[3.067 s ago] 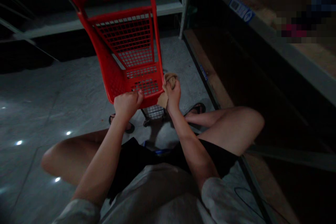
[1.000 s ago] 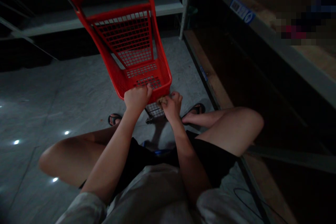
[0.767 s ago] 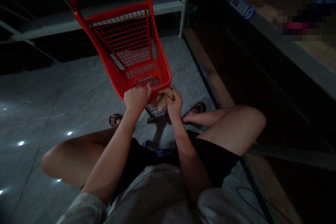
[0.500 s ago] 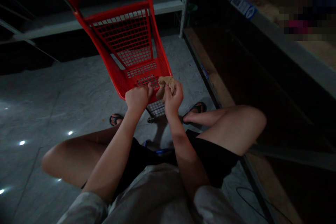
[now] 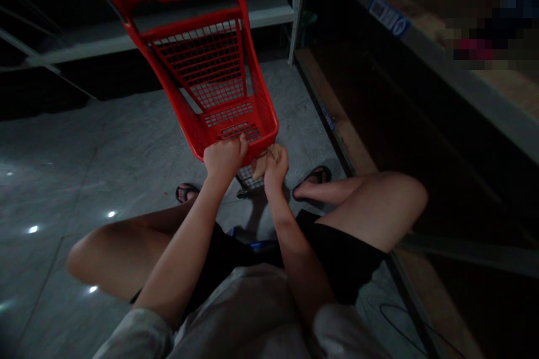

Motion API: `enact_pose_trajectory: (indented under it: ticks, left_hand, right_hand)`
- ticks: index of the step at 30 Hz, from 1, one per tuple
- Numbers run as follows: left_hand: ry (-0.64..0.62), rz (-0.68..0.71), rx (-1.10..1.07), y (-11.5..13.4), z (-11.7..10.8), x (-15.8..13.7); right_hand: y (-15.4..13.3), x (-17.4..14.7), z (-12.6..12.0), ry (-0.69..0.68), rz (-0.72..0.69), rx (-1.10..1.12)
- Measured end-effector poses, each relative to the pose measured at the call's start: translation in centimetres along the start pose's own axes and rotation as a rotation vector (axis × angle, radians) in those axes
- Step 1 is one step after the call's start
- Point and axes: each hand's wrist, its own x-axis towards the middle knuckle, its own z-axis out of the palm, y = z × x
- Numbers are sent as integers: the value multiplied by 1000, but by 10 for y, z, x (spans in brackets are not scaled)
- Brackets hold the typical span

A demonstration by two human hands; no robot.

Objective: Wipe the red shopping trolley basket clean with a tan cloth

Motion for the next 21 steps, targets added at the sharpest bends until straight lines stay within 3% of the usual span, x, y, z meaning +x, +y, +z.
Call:
enact_pose_trajectory:
  ticks: [3, 6, 9, 14, 16, 18, 21]
  left_hand:
    - [-4, -11, -8, 1, 1, 0]
    - [-4, -15, -21, 2, 1, 1]
    - [-2, -15, -24, 2, 1, 1]
    - [6, 3, -12, 1, 1, 1]
    - [9, 11, -12, 0, 1, 1]
    - [9, 17, -11, -1, 2, 1]
    - [6, 9, -9, -1, 2, 0]
  right_hand:
    - [-25, 14, -4, 48, -87, 40]
    - [-26, 20, -5, 44, -120, 27]
    - [-2, 13, -3, 25, -66, -18]
    - [52, -14, 0, -114, 177, -168]
    - [61, -22, 1, -148, 196, -164]
    - [55, -24, 3, -145, 180, -144]
    - [25, -16, 5, -68, 115, -65]
